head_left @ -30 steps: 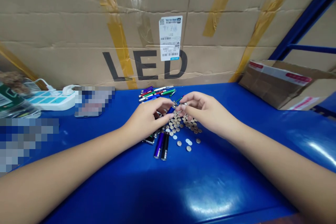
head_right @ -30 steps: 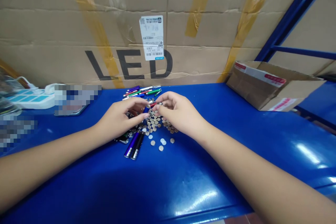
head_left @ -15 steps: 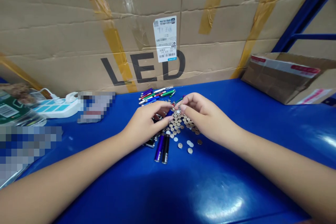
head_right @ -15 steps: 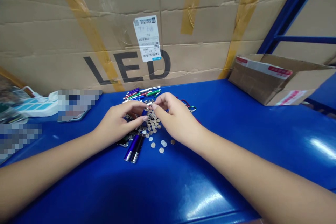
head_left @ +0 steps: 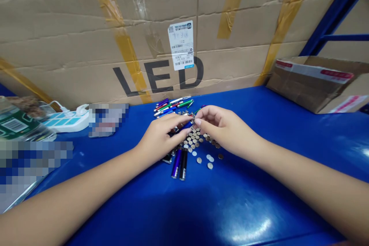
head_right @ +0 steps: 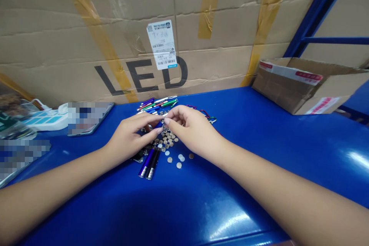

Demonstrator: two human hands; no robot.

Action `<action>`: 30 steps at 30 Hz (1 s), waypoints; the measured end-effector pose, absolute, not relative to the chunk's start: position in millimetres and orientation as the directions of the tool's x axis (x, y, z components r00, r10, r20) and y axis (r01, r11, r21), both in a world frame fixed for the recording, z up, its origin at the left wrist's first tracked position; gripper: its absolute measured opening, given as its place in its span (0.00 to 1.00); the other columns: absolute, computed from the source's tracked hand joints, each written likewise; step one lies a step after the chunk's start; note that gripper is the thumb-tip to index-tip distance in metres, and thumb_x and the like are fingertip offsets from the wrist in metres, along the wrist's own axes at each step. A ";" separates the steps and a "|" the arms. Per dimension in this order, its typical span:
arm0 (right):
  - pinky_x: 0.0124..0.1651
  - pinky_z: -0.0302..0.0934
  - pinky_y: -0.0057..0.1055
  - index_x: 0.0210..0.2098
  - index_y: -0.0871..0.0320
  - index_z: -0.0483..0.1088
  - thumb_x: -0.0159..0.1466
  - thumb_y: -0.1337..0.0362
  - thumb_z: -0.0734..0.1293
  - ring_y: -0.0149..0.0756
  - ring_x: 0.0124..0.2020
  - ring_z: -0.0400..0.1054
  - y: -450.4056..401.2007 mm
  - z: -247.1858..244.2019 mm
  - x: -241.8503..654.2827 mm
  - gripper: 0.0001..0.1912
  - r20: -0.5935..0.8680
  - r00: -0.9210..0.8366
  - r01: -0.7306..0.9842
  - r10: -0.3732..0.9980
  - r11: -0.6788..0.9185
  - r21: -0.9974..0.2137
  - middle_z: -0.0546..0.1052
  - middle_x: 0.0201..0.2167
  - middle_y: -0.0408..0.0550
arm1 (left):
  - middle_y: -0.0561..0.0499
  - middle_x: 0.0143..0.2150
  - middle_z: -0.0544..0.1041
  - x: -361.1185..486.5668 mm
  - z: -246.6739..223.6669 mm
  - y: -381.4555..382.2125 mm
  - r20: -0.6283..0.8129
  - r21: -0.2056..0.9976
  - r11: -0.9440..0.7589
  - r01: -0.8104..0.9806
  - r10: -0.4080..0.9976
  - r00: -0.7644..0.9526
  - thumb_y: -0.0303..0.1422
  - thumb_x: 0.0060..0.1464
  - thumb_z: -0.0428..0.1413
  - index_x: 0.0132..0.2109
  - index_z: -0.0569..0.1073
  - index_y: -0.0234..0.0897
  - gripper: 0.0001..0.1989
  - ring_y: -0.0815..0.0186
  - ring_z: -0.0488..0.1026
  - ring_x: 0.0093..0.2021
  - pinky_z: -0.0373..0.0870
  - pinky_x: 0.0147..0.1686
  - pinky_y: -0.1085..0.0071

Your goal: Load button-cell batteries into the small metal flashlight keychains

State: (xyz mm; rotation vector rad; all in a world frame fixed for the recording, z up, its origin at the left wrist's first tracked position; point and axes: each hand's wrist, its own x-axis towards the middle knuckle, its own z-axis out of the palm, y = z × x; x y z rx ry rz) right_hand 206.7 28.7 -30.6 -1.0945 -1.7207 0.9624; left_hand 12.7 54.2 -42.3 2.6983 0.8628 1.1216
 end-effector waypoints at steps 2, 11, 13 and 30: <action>0.28 0.56 0.28 0.34 0.58 0.66 0.62 0.60 0.64 0.28 0.25 0.60 28.6 -30.3 207.9 0.07 0.266 -0.261 0.308 0.928 0.341 -0.888 0.69 0.25 0.40 | 0.48 0.41 0.78 12.3 -42.8 54.6 0.633 0.285 -0.846 0.451 0.519 0.574 0.30 0.57 0.56 0.49 0.74 0.35 0.12 0.68 0.74 0.39 0.72 0.42 0.71; 0.30 0.56 0.28 0.33 0.57 0.66 0.62 0.65 0.63 0.30 0.25 0.63 31.6 -31.1 214.0 0.03 0.310 -0.352 0.538 0.883 0.462 -0.705 0.71 0.24 0.41 | 0.47 0.40 0.76 10.6 -43.2 54.9 0.651 0.263 -0.861 0.434 0.491 0.579 0.31 0.60 0.53 0.50 0.75 0.34 0.12 0.68 0.72 0.40 0.70 0.43 0.72; 0.30 0.56 0.28 0.32 0.57 0.65 0.62 0.66 0.62 0.30 0.25 0.63 32.2 -32.2 214.4 0.02 0.328 -0.385 0.568 0.863 0.502 -0.652 0.71 0.24 0.41 | 0.47 0.40 0.76 10.7 -42.3 54.3 0.645 0.276 -0.858 0.433 0.499 0.578 0.31 0.61 0.52 0.49 0.75 0.35 0.12 0.68 0.73 0.41 0.70 0.43 0.71; 0.33 0.55 0.28 0.35 0.57 0.69 0.63 0.66 0.62 0.33 0.31 0.67 31.7 -28.0 221.8 0.04 0.410 -0.443 0.704 0.797 0.592 -0.392 0.76 0.30 0.45 | 0.48 0.41 0.76 11.6 -44.0 55.0 0.626 0.249 -0.865 0.435 0.486 0.610 0.30 0.59 0.54 0.49 0.75 0.35 0.12 0.67 0.73 0.42 0.70 0.43 0.71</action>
